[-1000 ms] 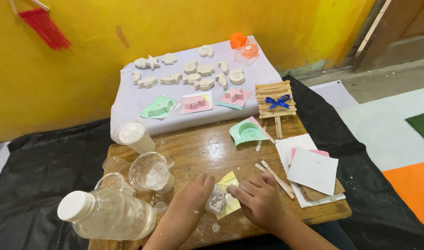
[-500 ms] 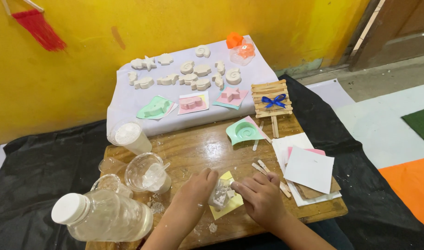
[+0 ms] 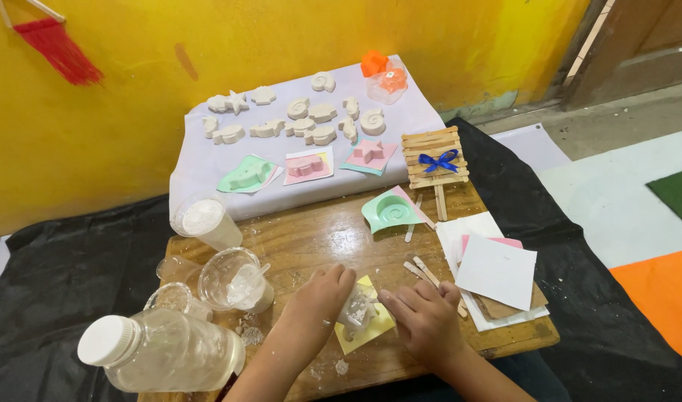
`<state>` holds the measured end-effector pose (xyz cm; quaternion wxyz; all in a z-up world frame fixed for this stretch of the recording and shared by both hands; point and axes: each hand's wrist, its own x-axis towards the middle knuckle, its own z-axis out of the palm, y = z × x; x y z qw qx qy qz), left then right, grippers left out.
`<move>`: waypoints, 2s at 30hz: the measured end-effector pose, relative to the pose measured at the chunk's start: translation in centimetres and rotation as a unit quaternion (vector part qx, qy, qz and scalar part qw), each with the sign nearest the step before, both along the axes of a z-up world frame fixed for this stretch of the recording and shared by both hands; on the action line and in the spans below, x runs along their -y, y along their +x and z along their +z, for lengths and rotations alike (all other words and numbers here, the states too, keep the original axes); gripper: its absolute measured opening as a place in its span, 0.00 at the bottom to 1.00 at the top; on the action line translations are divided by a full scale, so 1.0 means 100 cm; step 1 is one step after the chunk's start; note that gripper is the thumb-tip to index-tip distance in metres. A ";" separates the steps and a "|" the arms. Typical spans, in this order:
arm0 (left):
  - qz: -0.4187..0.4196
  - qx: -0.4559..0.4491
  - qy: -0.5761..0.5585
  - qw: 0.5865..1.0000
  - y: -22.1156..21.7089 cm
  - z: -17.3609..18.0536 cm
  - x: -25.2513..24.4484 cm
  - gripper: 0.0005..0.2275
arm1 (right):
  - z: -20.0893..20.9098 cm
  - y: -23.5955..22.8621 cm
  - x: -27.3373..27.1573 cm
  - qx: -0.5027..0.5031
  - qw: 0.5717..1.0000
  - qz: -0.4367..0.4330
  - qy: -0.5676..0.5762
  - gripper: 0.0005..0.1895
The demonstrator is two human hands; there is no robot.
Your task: Mixing a white substance in a cup and applying it to a small mold using a wooden stick.
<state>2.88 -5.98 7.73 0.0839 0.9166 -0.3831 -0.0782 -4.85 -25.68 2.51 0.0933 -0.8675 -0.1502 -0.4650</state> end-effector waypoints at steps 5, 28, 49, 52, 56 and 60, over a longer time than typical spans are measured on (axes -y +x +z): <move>-0.021 0.037 -0.002 0.999 0.001 -0.007 -0.003 0.27 | -0.007 -0.007 0.010 -0.057 0.998 0.004 0.017 0.08; 0.010 -0.015 0.057 0.998 -0.004 0.000 -0.010 0.27 | 0.006 -0.010 -0.004 0.001 0.999 -0.028 -0.021 0.13; 0.003 0.032 -0.003 0.999 -0.006 -0.004 -0.029 0.31 | -0.014 -0.045 0.018 -0.140 0.987 -0.080 0.018 0.12; 0.017 0.020 -0.037 0.999 -0.006 -0.006 -0.032 0.25 | -0.011 -0.048 0.013 -0.144 0.986 -0.087 0.004 0.13; 0.007 0.025 -0.102 0.994 -0.016 0.013 -0.038 0.25 | -0.009 -0.049 0.006 -0.159 0.985 -0.066 0.017 0.13; 0.013 0.029 -0.113 0.993 -0.018 0.010 -0.043 0.27 | -0.010 -0.049 0.001 -0.161 0.985 -0.062 0.024 0.10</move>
